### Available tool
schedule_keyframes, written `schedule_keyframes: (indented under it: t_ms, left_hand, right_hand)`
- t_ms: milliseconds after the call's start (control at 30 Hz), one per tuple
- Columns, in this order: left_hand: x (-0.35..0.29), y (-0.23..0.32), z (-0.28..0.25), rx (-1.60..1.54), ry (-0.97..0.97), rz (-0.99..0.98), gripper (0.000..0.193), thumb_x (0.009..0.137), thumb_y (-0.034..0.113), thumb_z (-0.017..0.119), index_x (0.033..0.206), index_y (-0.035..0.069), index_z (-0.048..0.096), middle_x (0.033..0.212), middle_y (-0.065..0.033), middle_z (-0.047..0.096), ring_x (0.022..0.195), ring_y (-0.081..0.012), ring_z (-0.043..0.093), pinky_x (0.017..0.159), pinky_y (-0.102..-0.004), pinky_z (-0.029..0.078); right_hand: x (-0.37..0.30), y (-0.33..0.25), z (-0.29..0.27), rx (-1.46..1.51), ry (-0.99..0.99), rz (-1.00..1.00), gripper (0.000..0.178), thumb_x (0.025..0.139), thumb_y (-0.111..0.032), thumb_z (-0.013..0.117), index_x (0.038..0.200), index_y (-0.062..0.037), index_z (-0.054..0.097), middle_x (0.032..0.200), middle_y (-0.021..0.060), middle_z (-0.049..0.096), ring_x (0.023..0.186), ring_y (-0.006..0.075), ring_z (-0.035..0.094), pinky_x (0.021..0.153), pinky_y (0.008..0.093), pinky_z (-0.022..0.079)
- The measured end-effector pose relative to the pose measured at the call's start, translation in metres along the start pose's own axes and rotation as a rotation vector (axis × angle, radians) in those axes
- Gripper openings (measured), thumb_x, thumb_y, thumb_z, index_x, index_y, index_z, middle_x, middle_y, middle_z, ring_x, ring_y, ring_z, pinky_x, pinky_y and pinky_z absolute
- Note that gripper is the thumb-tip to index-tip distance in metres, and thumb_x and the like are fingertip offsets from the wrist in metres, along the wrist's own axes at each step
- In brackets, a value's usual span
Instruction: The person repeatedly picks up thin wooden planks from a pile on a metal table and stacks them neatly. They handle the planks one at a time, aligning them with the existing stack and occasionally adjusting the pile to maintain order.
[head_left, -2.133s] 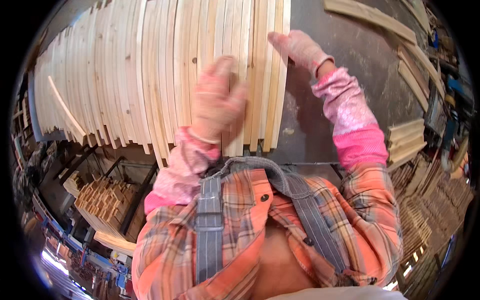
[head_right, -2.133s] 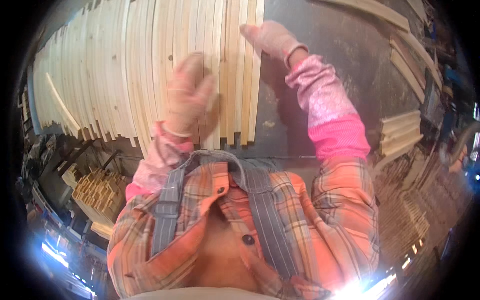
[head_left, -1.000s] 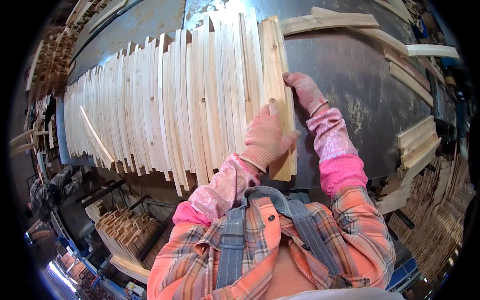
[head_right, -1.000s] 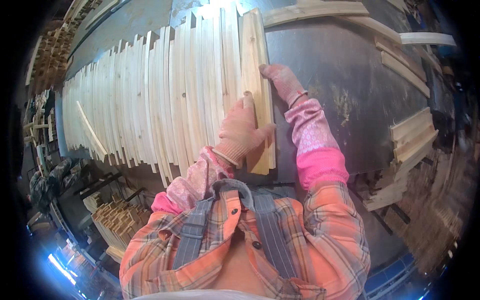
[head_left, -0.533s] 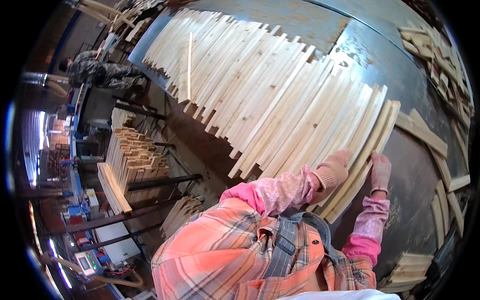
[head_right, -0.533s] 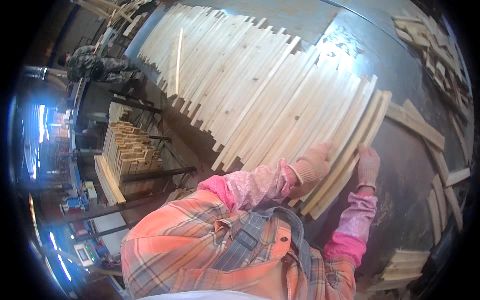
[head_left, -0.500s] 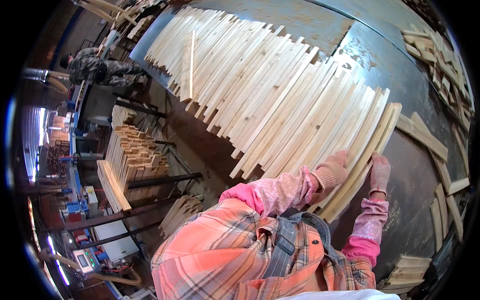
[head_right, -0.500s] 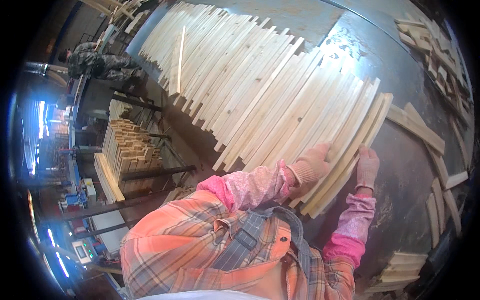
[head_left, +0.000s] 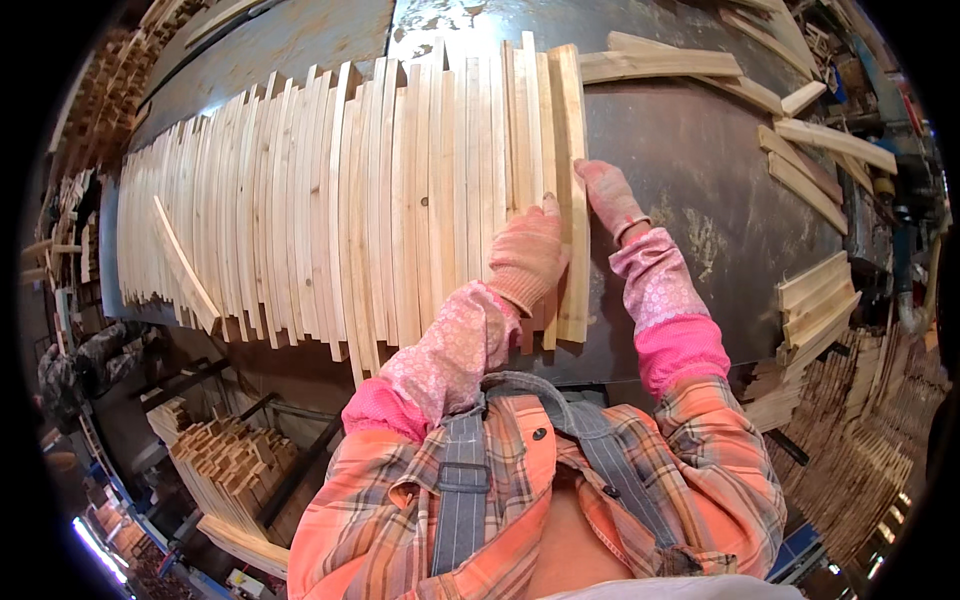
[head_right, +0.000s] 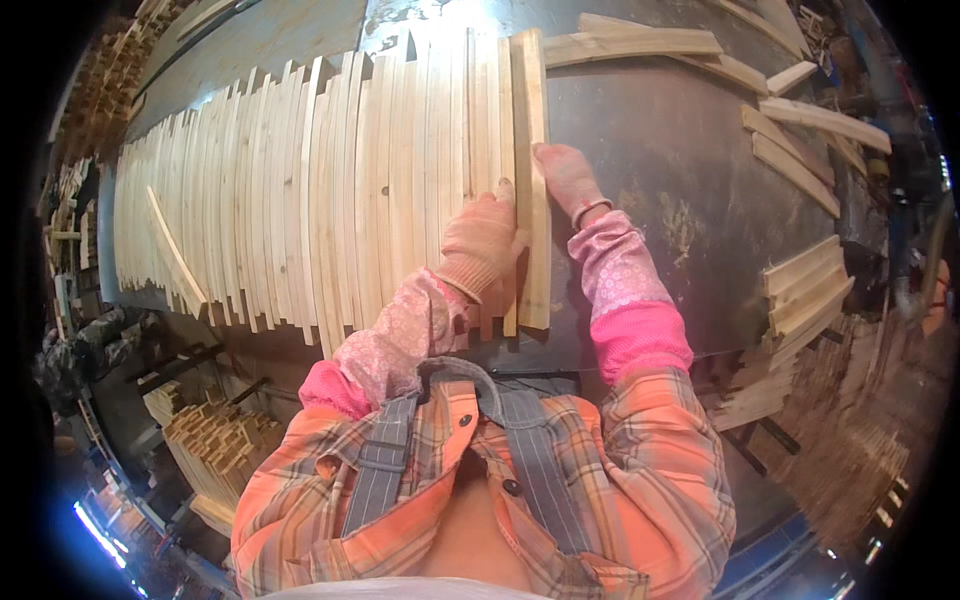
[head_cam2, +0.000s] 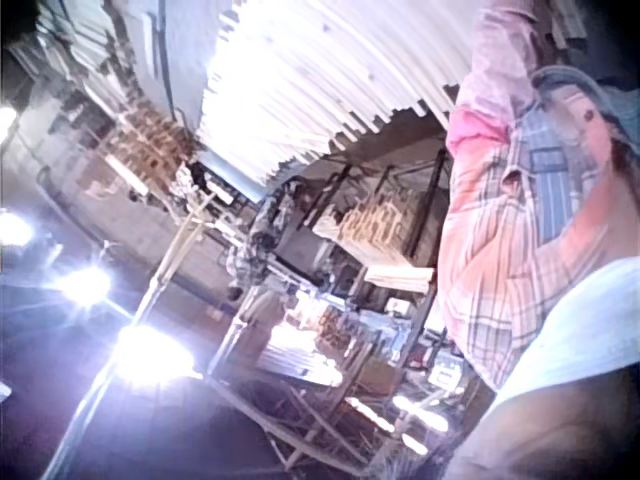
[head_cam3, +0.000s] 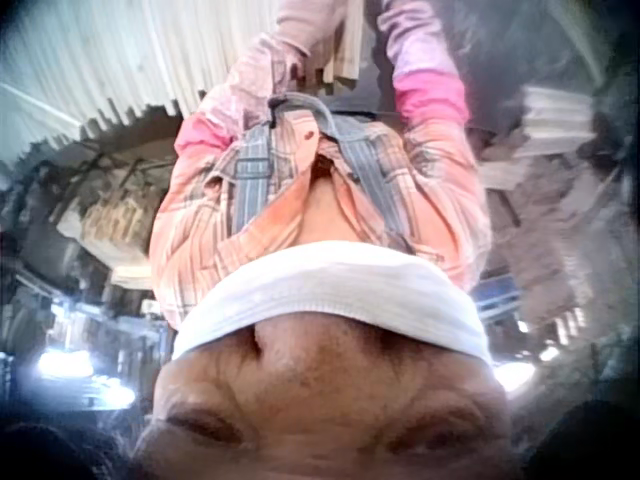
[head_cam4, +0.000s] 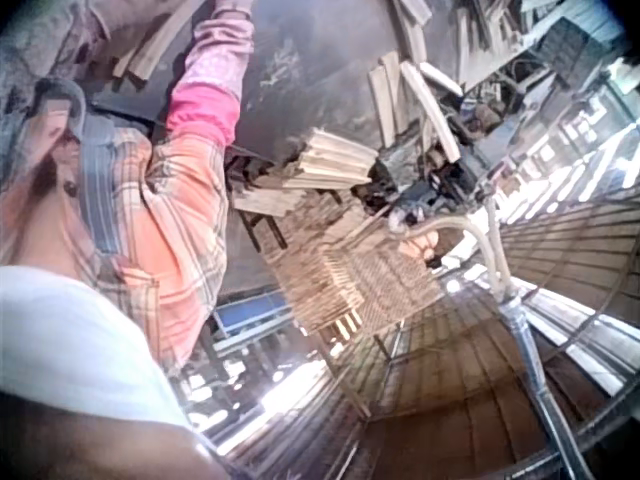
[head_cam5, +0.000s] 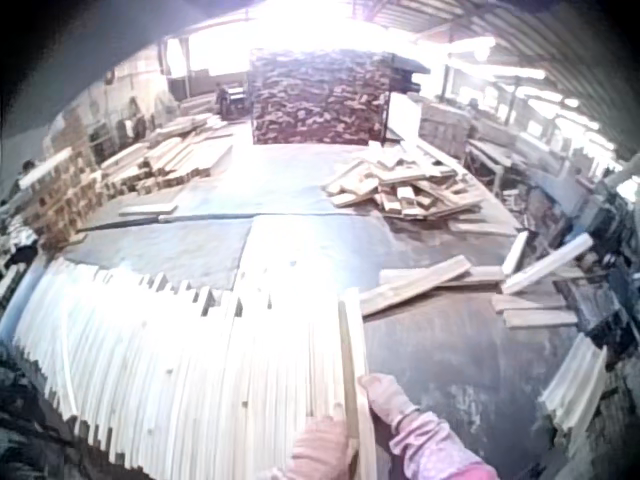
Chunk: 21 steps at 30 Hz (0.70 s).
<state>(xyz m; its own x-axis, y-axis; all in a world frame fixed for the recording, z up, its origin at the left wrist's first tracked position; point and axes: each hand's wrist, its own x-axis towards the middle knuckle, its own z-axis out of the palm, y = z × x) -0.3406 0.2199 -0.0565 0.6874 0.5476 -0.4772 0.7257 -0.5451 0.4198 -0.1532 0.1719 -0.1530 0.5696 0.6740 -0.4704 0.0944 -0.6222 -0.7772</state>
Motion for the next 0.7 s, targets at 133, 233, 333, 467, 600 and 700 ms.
schedule_keyframes:
  t_ms: [133, 233, 333, 467, 600, 700]
  left_hand:
    - [-0.003, -0.006, -0.011, 0.024, 0.058, 0.015, 0.055, 0.093, 0.031, 0.066, 0.14, 0.005, 0.053, 0.118, -0.0211, 0.064, 0.11, -0.0395, 0.065, 0.093, -0.0503, 0.054]
    - [-0.003, -0.035, 0.002, -0.151, 0.167, 0.041, 0.05, 0.094, 0.026, 0.062, 0.14, 0.009, 0.055, 0.118, -0.0235, 0.063, 0.108, -0.0432, 0.064, 0.093, -0.0507, 0.053]
    - [-0.01, -0.034, -0.002, -0.271, 0.261, 0.078, 0.051, 0.094, 0.026, 0.063, 0.142, 0.009, 0.058, 0.116, -0.019, 0.064, 0.106, -0.0405, 0.064, 0.092, -0.048, 0.052]
    - [-0.018, -0.018, -0.002, -0.312, 0.289, 0.175, 0.049, 0.095, 0.026, 0.064, 0.14, 0.007, 0.058, 0.113, -0.0217, 0.064, 0.104, -0.0408, 0.064, 0.092, -0.0474, 0.052]
    - [-0.012, -0.018, -0.001, -0.154, 0.159, 0.147, 0.046, 0.093, 0.022, 0.065, 0.136, 0.007, 0.059, 0.112, -0.0232, 0.064, 0.105, -0.0421, 0.064, 0.092, -0.0482, 0.052]
    - [-0.013, -0.027, 0.006, -0.212, 0.218, 0.135, 0.043, 0.092, 0.021, 0.065, 0.133, 0.007, 0.06, 0.113, -0.0236, 0.064, 0.107, -0.0428, 0.064, 0.094, -0.0482, 0.052]
  right_hand:
    - [-0.027, -0.06, 0.014, -0.048, -0.059, -0.051, 0.075, 0.079, -0.049, 0.081, 0.129, 0.002, 0.059, 0.12, 0.0276, 0.071, 0.115, 0.0422, 0.068, 0.099, 0.0446, 0.052]
    - [-0.044, -0.082, 0.022, -0.126, 0.001, 0.064, 0.068, 0.083, -0.036, 0.08, 0.133, 0.0054, 0.059, 0.123, 0.0272, 0.069, 0.116, 0.0374, 0.067, 0.102, 0.0426, 0.051]
    - [-0.034, -0.071, 0.016, -0.11, -0.036, 0.09, 0.066, 0.084, -0.034, 0.078, 0.133, 0.0049, 0.059, 0.122, 0.025, 0.07, 0.113, 0.0347, 0.068, 0.1, 0.0416, 0.052]
    - [-0.037, -0.049, -0.003, 0.263, -0.098, 0.048, 0.047, 0.088, -0.027, 0.074, 0.122, 0.0037, 0.067, 0.11, 0.0209, 0.074, 0.1, 0.0301, 0.072, 0.091, 0.0396, 0.056]
    - [-0.05, -0.061, 0.004, 0.097, -0.089, 0.037, 0.063, 0.088, -0.026, 0.076, 0.141, 0.0006, 0.055, 0.125, 0.0242, 0.069, 0.114, 0.0341, 0.068, 0.101, 0.0424, 0.052]
    - [-0.056, -0.079, 0.034, -0.301, -0.032, 0.055, 0.094, 0.085, -0.031, 0.079, 0.16, -0.0029, 0.029, 0.147, 0.0279, 0.054, 0.136, 0.0412, 0.054, 0.118, 0.0453, 0.041]
